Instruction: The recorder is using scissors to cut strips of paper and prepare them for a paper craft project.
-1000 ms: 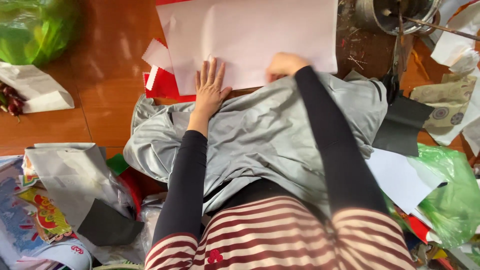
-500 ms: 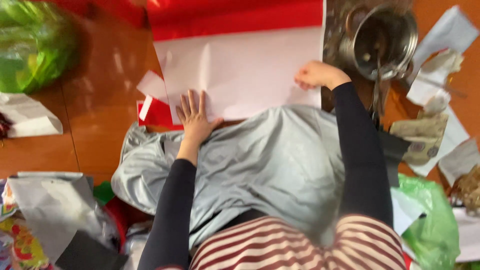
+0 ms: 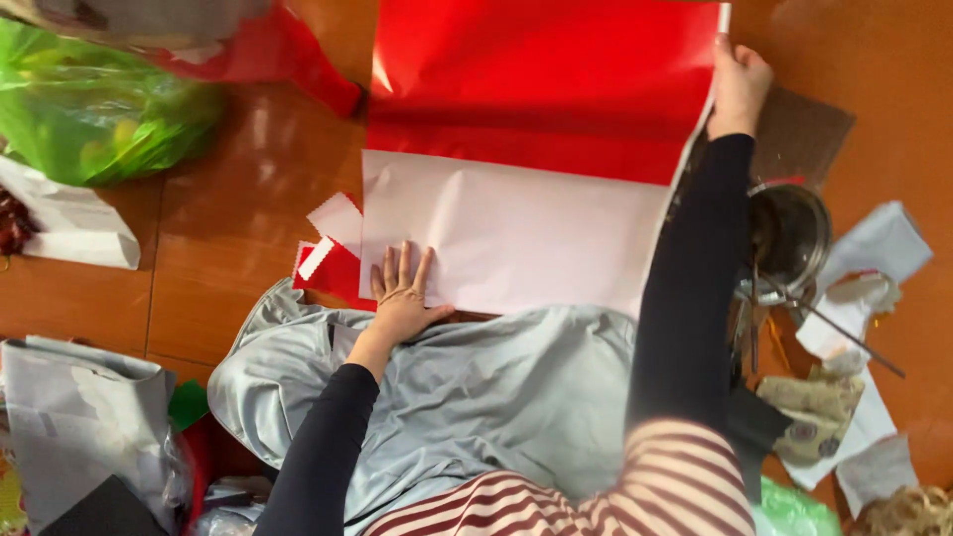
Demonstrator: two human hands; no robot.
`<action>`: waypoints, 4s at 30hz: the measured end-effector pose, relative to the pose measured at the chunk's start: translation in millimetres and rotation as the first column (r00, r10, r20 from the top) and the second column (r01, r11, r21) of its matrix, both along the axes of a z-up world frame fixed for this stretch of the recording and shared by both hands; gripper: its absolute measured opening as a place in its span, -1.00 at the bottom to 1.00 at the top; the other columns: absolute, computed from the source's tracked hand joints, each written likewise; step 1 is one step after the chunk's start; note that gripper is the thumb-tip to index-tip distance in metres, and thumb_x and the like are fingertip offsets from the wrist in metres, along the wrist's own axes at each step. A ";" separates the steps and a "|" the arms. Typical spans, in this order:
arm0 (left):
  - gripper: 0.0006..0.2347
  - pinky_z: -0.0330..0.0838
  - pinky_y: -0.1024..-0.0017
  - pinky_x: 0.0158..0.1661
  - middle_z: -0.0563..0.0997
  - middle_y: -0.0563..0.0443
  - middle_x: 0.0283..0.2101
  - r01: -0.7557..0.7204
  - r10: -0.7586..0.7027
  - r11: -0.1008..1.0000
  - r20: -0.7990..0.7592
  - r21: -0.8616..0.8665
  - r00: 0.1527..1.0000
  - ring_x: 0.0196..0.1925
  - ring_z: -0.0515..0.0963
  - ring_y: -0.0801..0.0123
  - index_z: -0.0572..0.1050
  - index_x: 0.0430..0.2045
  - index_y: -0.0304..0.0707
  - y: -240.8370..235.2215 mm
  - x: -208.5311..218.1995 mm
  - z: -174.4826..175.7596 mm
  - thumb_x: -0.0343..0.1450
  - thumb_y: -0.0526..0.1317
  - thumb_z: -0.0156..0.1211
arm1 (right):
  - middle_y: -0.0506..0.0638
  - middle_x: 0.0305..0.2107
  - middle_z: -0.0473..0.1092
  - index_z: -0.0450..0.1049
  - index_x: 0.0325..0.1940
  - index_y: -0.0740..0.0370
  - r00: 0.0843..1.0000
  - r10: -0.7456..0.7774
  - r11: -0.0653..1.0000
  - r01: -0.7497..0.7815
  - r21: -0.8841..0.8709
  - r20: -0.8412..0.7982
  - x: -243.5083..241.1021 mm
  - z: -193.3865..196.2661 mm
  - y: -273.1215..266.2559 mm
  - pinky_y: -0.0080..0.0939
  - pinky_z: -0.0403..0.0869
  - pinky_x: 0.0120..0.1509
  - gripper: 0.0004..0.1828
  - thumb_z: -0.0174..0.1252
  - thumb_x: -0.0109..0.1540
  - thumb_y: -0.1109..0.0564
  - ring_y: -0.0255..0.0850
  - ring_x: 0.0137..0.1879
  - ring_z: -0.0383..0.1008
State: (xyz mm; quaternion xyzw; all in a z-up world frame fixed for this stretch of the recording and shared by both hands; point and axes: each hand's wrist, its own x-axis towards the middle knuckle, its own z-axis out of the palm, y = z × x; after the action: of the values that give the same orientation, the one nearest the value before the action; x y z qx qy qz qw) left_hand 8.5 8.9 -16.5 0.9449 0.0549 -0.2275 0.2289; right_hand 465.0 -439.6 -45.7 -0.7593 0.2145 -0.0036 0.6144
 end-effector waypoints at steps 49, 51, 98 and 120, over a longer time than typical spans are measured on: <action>-0.55 0.70 0.17 -0.18 0.69 -0.20 -0.15 -0.680 0.511 -0.271 -0.700 -0.682 0.498 -0.20 0.76 0.13 0.45 -0.02 -0.20 96.0 19.7 37.4 0.43 0.13 -0.14 | 0.15 -0.44 0.52 0.61 -0.25 0.26 0.905 0.392 0.753 -0.419 -0.508 -0.164 -386.2 -3.6 -14.3 -0.17 0.47 -0.16 -0.83 0.22 0.08 0.29 -0.14 -0.31 0.53; -0.70 0.61 0.27 -0.40 0.64 -0.12 -0.19 -0.691 0.695 0.113 -0.440 -0.714 0.569 -0.37 0.69 0.16 0.43 -0.02 -0.27 89.7 18.5 21.9 0.49 -0.06 0.14 | 0.08 -0.37 0.57 0.64 -0.23 0.24 0.909 0.399 0.800 -0.408 -0.441 -0.118 -383.6 -3.7 -14.3 -0.24 0.49 -0.11 -0.84 0.16 0.19 0.24 -0.24 -0.24 0.58; -0.83 0.43 0.29 0.06 0.47 -0.23 0.06 -0.555 0.648 0.754 0.253 -0.351 0.719 0.05 0.52 0.05 0.58 -0.59 -0.49 90.8 -33.8 -47.0 0.12 -0.36 0.46 | 0.16 -0.44 0.53 0.54 -0.44 0.37 0.882 0.273 0.695 -0.456 -0.556 -0.383 -406.0 53.5 25.4 -0.09 0.55 -0.12 -0.80 0.09 0.07 0.53 -0.03 -0.26 0.59; -0.50 -0.14 0.10 0.52 0.03 -0.09 0.58 0.108 -0.142 0.989 0.457 0.099 0.878 0.63 -0.05 0.15 0.07 0.50 -0.33 -29.7 137.7 1.4 0.60 -0.21 -0.17 | -0.05 0.55 0.04 0.17 0.60 0.10 0.696 0.717 0.350 -0.395 -0.850 -0.028 -281.8 10.1 287.9 0.07 -0.08 0.72 -0.43 -0.09 0.46 0.11 -0.15 0.67 -0.05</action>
State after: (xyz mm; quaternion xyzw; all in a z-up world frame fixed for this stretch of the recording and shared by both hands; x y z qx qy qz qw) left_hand 146.2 -20.8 -15.1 0.9809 -0.0544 -0.0078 0.1868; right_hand 183.3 -151.7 -35.7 -0.9608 -0.2023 -0.0223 0.1884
